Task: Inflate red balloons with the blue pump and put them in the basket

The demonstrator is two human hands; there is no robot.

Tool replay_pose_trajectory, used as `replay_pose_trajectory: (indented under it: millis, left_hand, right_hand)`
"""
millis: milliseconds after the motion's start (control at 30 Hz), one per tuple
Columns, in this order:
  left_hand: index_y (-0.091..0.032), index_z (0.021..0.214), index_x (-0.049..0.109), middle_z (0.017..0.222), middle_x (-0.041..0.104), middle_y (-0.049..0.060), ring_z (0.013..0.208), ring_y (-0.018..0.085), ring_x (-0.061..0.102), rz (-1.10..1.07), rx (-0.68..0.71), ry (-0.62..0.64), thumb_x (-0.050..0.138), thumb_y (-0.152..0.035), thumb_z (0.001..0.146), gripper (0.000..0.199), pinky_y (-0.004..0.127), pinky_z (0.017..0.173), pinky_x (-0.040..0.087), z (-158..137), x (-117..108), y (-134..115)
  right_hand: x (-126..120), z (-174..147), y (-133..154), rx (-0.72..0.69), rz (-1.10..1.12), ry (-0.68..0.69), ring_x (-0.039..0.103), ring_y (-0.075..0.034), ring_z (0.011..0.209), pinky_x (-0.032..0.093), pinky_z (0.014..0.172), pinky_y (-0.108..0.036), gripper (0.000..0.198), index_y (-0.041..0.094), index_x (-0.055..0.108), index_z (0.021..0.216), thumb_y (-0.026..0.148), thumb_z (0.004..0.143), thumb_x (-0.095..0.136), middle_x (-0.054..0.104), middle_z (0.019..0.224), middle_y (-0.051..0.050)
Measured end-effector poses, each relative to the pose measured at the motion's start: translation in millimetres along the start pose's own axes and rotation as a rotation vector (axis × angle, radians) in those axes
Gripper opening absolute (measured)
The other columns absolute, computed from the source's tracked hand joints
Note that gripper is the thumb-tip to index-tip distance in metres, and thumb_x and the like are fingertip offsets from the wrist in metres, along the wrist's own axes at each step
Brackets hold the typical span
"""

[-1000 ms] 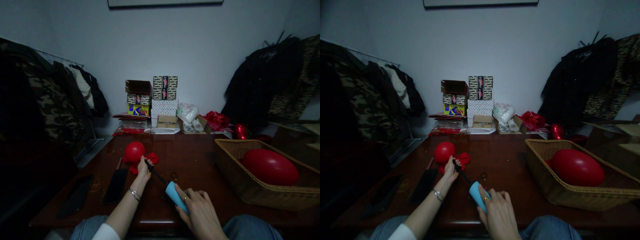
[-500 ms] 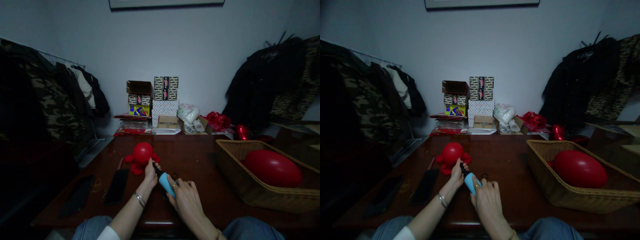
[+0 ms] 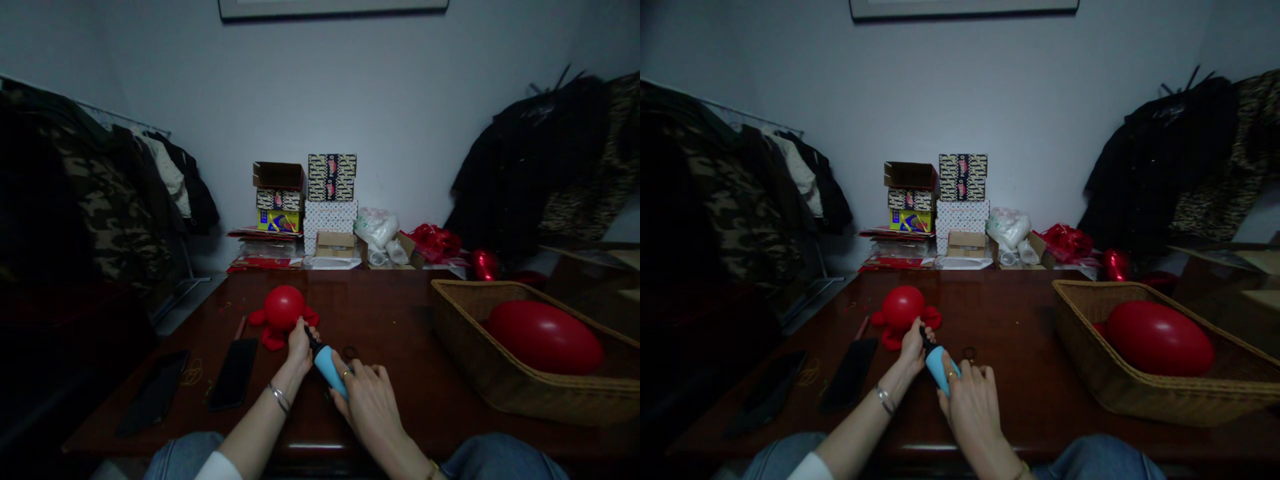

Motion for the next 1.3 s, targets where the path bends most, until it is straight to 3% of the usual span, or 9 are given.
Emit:
replay_pose_trajectory:
  millis: [267,700,1300]
  left_hand:
    - [-0.019,0.069,0.040,0.045,0.040,-0.006,0.035,0.007,0.039,-0.014,0.042,-0.010,0.048,-0.030,0.086,0.022,0.018,0.038,0.032,11.2,-6.0,-7.7]
    - [-0.019,0.067,0.039,0.046,0.037,-0.007,0.035,0.007,0.037,-0.070,0.043,0.002,0.043,-0.026,0.088,0.022,0.017,0.037,0.030,25.7,-12.4,-30.1]
    - [-0.019,0.069,0.039,0.048,0.037,-0.007,0.038,0.007,0.037,-0.117,0.007,0.051,0.046,-0.032,0.088,0.024,0.018,0.039,0.031,11.7,-3.2,-18.3]
  right_hand:
    - [-1.5,-13.3,-6.8,-0.021,0.006,-0.017,0.057,-0.023,0.084,0.030,0.078,-0.038,0.057,0.031,0.038,0.137,0.032,0.083,0.055,0.062,0.096,-0.006]
    - [-2.5,-49.3,-40.9,-0.130,0.040,-0.059,0.058,-0.021,0.083,0.032,0.077,-0.036,0.062,0.031,0.034,0.138,0.034,0.081,0.057,0.061,0.096,-0.004]
    - [-20.0,-21.5,-18.2,-0.039,0.044,-0.010,0.057,-0.021,0.084,0.031,0.079,-0.035,0.054,0.032,0.044,0.132,0.033,0.081,0.058,0.063,0.092,-0.004]
Point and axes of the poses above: each hand's wrist, its own z-axis towards the middle knuckle, its own x-axis out of the palm, y = z × x, the point moved 1 cm from there along z, towards the middle knuckle
